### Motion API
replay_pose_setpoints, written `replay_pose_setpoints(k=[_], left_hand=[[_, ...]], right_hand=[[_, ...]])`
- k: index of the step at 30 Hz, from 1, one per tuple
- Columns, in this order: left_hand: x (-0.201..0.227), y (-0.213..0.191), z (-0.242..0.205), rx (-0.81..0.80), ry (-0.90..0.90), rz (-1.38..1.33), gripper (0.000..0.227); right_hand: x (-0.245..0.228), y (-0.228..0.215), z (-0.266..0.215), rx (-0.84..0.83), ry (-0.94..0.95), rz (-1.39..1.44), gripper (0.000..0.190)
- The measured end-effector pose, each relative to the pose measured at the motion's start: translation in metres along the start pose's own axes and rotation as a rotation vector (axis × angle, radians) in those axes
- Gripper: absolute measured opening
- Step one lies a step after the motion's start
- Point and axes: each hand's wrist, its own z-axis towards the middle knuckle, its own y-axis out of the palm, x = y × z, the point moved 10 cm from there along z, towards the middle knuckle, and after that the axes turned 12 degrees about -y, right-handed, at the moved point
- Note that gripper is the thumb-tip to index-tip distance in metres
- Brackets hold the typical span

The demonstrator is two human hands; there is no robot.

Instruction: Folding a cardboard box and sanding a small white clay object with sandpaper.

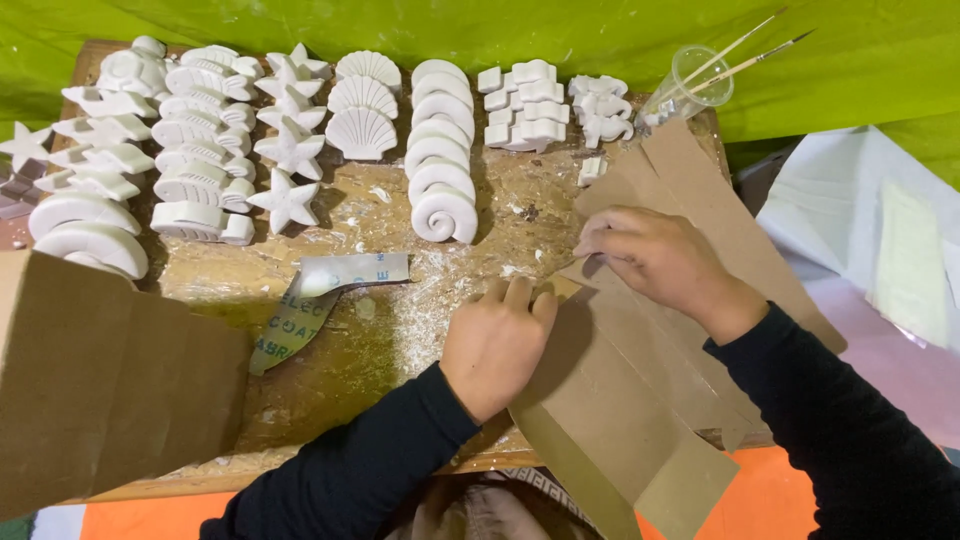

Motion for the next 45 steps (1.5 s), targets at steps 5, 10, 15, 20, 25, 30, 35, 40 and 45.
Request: replay_pose_setpoints(k=[5, 10, 15, 20, 25, 30, 35, 40, 45], left_hand=[[0.002, 0.003, -0.001, 0.013, -0.006, 0.019, 0.007], [0.001, 0.008, -0.002, 0.011, -0.002, 0.043, 0.008], [-0.001, 0.008, -0.003, 0.0, -0.016, 0.026, 0.007], [0.001, 0.005, -0.002, 0.029, 0.005, 0.04, 0.004], [0.0, 0.002, -0.002, 0.047, -0.005, 0.058, 0.003], [-0.001, 0.007, -0.005, 0.061, 0.005, 0.067, 0.003], [0.001, 0.006, -0.006, 0.076, 0.015, 0.068, 0.003], [0.004, 0.0, -0.003, 0.066, 0.032, 0.061, 0.004], [0.003, -0.003, 0.001, 0.038, 0.017, 0.036, 0.003]], right_hand=[[-0.008, 0.002, -0.007, 0.062, -0.11, -0.016, 0.008], [-0.036, 0.004, -0.008, 0.096, -0.341, -0.111, 0.009], [-0.055, -0.006, -0.004, -0.006, -0.445, -0.096, 0.014], [-0.046, -0.008, -0.004, -0.048, -0.363, -0.1, 0.015], [-0.045, -0.004, -0.002, -0.071, -0.361, -0.08, 0.014], [-0.053, -0.004, -0.003, -0.1, -0.418, -0.144, 0.014], [-0.056, -0.003, 0.004, -0.151, -0.381, -0.109, 0.017], [-0.047, 0.001, 0.009, -0.205, -0.315, -0.014, 0.022], [-0.04, 0.007, 0.011, -0.259, -0.267, 0.017, 0.026]])
